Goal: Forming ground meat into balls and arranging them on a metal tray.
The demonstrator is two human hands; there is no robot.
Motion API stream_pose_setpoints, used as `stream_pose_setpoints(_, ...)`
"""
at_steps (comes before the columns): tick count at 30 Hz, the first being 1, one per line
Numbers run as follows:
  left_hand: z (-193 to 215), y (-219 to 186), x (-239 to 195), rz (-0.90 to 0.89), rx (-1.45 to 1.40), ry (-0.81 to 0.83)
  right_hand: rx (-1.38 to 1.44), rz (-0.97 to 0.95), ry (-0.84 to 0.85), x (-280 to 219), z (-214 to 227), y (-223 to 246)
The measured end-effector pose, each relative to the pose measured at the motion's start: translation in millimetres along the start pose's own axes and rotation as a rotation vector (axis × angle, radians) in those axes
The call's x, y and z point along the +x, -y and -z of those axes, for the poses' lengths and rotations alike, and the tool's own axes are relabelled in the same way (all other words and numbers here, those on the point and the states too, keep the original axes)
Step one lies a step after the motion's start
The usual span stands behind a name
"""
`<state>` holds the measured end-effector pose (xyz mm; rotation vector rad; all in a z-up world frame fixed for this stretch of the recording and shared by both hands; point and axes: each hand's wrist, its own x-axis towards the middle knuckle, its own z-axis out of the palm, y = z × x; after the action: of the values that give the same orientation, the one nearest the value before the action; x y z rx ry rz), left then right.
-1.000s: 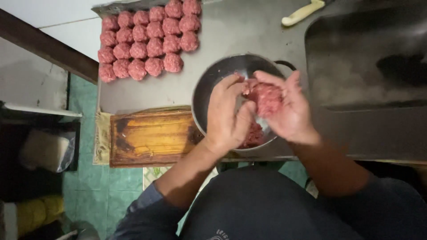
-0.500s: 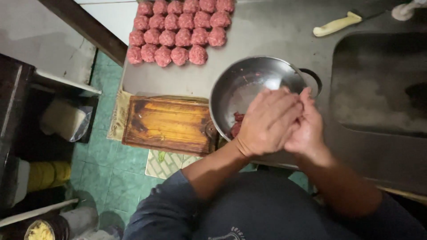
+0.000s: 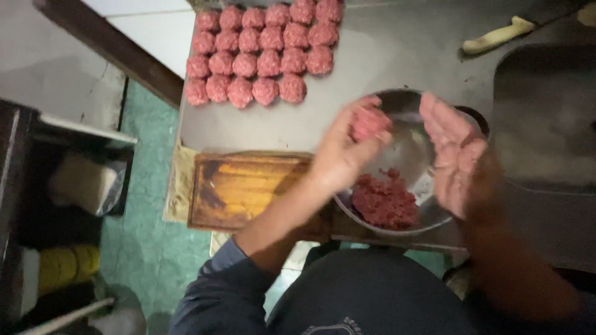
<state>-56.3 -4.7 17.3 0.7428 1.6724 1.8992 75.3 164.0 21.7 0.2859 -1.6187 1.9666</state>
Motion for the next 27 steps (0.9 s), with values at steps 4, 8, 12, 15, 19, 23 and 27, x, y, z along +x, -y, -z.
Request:
stream_pose_setpoints(4, 89.4, 22.0, 67.7, -0.331, 0.983, -0.104, -0.715, -0.580, -0.271, -11.3, -21.7, 34.9)
stream_pose_setpoints(8, 116.1, 66.1, 105.8, -0.184, 1.215, -0.048, -0.581, -0.479, -0.259, -45.7, -6.4, 10.1)
stream_pose_setpoints(12, 127.9, 88.0, 115.4, -0.574, 1.441, -0.242, -0.741, -0.701, -0.356, -50.6, -12.7, 22.4)
stream_pose_setpoints(15, 143.0, 54.5, 113.4, -0.578, 1.183, -0.342, -0.823, -0.675, -0.333, -53.9, -1.9, 21.3)
stream_pose_setpoints(19, 140.9, 9.4, 83.6, -0.363, 0.683, -0.262, -1.137, -0.523, -0.249, -70.8, 30.2, 15.2)
stream_pose_setpoints(23, 72.3, -15.2, 29.9, 0.021, -0.179, 0.070, -1.196, -0.390, -0.258, -61.1, 53.9, 3.1)
stream_pose_setpoints(27, -16.6, -15.3, -14.1, 0.176, 0.794, 0.571, -1.473, -0.209, -0.228, -42.8, 97.9, -43.2)
